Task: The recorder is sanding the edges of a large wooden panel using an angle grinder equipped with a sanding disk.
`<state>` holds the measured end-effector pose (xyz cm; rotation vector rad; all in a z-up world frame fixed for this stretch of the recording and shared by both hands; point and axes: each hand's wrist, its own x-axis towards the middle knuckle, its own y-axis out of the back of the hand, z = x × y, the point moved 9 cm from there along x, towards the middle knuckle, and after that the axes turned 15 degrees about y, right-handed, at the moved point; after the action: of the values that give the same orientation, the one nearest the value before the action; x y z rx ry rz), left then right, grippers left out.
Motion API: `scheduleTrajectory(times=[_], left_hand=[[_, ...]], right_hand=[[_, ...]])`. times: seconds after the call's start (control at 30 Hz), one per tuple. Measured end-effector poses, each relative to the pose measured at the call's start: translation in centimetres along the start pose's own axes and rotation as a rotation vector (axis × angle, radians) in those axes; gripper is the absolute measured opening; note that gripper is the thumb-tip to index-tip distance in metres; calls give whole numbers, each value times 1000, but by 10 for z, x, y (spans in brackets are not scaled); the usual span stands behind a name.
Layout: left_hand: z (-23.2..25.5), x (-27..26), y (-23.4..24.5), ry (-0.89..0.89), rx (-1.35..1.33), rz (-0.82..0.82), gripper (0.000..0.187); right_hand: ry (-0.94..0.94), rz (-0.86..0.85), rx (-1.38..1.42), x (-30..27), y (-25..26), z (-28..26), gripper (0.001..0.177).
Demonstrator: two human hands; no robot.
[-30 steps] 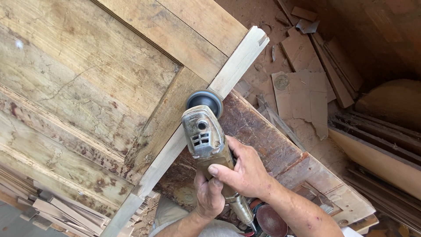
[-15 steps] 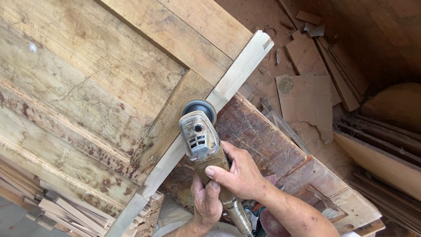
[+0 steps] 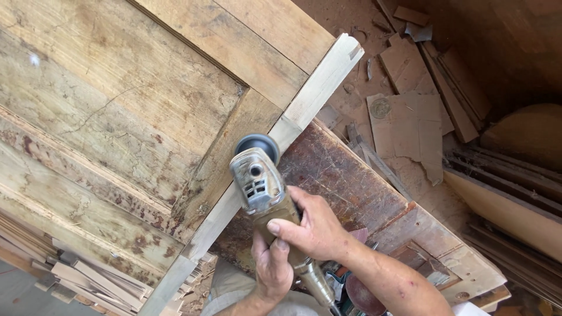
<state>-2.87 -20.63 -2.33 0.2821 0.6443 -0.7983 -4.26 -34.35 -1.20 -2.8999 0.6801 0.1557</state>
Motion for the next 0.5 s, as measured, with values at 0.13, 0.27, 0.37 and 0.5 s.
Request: scheduleTrajectory(times=[0.13, 0.27, 0.37, 0.5], left_hand=[[1, -3, -6, -30, -21, -32, 55], [5, 5, -18, -56, 51, -46, 53], [-1, 8, -24, 18, 4, -54, 52], [-9, 3, -24, -15, 0, -97, 55]], right_hand=[[11, 22, -79, -3, 8, -15, 58], [5, 72, -131, -9, 27, -18, 57], [-43, 109, -139, -16, 35, -9, 54], [-1, 50, -92, -21, 15, 11, 56]])
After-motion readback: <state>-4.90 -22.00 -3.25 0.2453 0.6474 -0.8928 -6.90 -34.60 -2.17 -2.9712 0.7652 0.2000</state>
